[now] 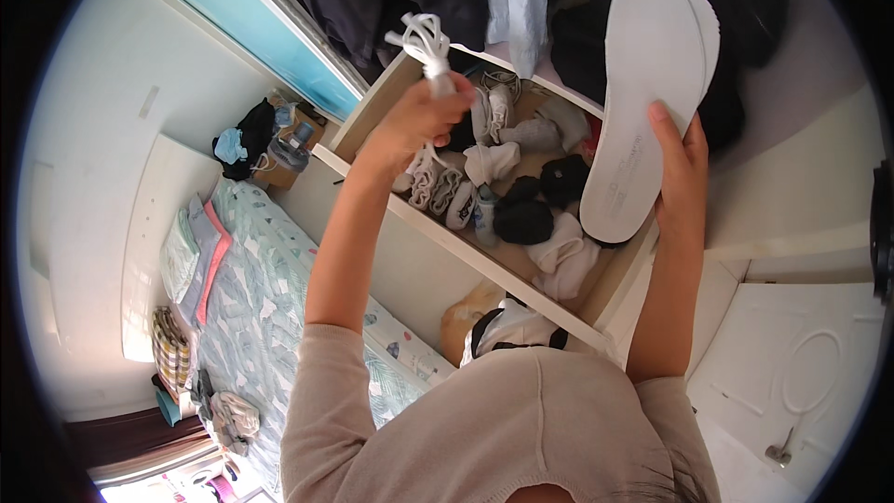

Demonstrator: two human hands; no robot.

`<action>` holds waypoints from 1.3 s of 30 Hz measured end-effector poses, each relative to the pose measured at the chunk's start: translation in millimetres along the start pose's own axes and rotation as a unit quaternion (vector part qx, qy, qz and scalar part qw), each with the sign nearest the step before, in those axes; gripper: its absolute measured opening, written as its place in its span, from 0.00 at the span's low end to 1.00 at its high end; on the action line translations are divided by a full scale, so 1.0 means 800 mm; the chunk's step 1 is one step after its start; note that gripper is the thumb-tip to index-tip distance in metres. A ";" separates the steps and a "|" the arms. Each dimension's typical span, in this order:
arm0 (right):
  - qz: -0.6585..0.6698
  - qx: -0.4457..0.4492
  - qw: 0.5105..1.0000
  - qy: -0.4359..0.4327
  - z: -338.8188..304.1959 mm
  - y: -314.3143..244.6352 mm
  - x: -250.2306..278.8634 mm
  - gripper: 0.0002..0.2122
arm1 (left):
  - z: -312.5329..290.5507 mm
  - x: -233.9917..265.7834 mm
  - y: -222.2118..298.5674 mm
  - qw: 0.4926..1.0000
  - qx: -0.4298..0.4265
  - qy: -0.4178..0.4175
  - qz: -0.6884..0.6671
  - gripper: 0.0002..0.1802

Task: The person folds various small clothing items on a bed, including socks and underwear, then places them into a plastic bag and later into a drawer. The person also handles a pair of slippers and places them in a drawer.

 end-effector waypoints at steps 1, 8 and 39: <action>0.011 -0.002 1.000 0.005 0.001 0.003 0.004 0.20 | 0.009 -0.010 0.007 0.990 0.000 -0.015 0.138 0.13; 0.045 -0.022 0.998 0.047 -0.007 -0.005 -0.003 0.22 | 0.135 -0.058 -0.070 0.806 -0.249 0.037 0.536 0.14; -0.291 0.092 0.950 -0.068 -0.007 -0.020 -0.032 0.16 | 0.046 -0.026 -0.026 0.923 -0.109 -0.155 0.334 0.25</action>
Point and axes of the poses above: each hand's wrist, its own z-axis towards the middle knuckle, its own x-axis out of the back of the hand, y = z × x, the point moved 3 cm from there along z, towards the middle knuckle, and after that the axes turned 14 degrees about z, right-handed, at the moved point
